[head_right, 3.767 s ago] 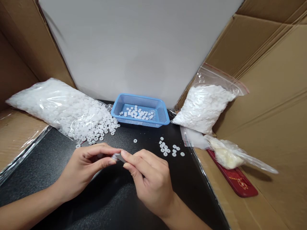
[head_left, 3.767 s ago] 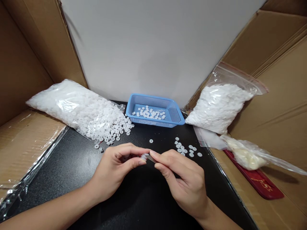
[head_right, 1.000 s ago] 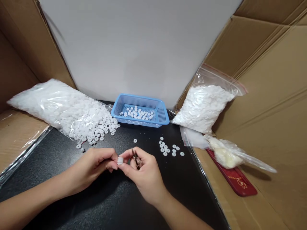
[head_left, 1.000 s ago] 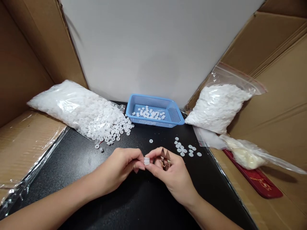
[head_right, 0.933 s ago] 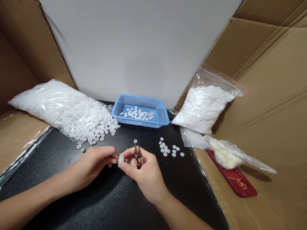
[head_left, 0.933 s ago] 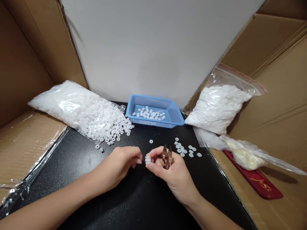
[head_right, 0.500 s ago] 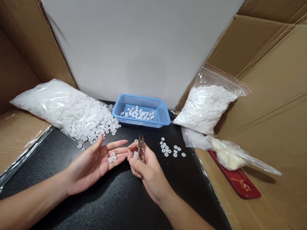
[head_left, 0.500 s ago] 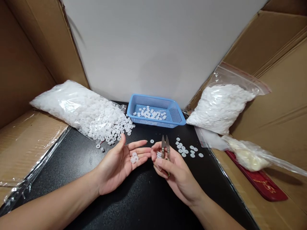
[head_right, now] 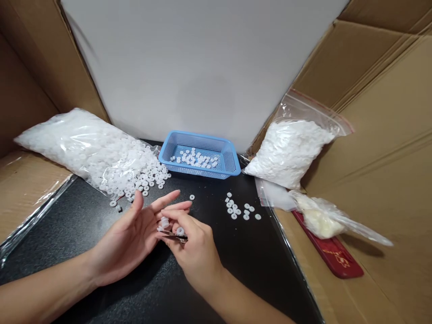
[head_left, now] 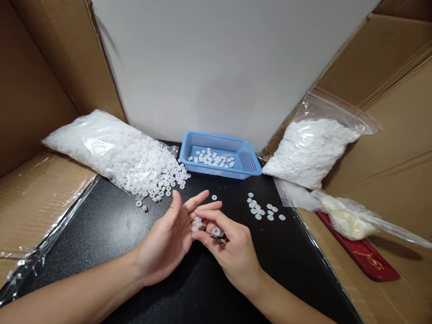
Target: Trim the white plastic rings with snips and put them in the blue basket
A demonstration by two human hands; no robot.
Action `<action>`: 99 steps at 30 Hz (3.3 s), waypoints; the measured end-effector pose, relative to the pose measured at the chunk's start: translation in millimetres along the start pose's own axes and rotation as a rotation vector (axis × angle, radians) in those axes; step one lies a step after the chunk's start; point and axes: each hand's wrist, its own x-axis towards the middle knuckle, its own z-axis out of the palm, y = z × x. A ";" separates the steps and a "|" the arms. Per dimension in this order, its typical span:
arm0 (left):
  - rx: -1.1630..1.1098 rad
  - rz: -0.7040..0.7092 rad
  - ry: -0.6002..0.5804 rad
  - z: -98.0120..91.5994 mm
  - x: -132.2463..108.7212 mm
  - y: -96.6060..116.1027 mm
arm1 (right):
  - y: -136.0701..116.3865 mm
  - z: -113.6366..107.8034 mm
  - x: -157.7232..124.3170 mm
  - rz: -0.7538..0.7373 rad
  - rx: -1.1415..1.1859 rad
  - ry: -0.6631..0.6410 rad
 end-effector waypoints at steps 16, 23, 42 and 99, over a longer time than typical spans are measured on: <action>-0.084 0.023 -0.082 -1.5 -3.7 1.8 | -4.9 0.0 2.1 0.202 0.094 -0.066; -0.052 0.075 -0.222 -4.6 -7.5 -1.1 | -11.7 3.9 2.1 0.323 0.209 -0.115; 0.358 0.340 0.160 -14.7 9.1 4.4 | -1.0 0.6 0.2 0.461 0.634 -0.090; 0.696 -0.028 -0.283 -20.8 9.6 15.3 | -12.5 -8.6 7.3 0.362 0.627 -0.295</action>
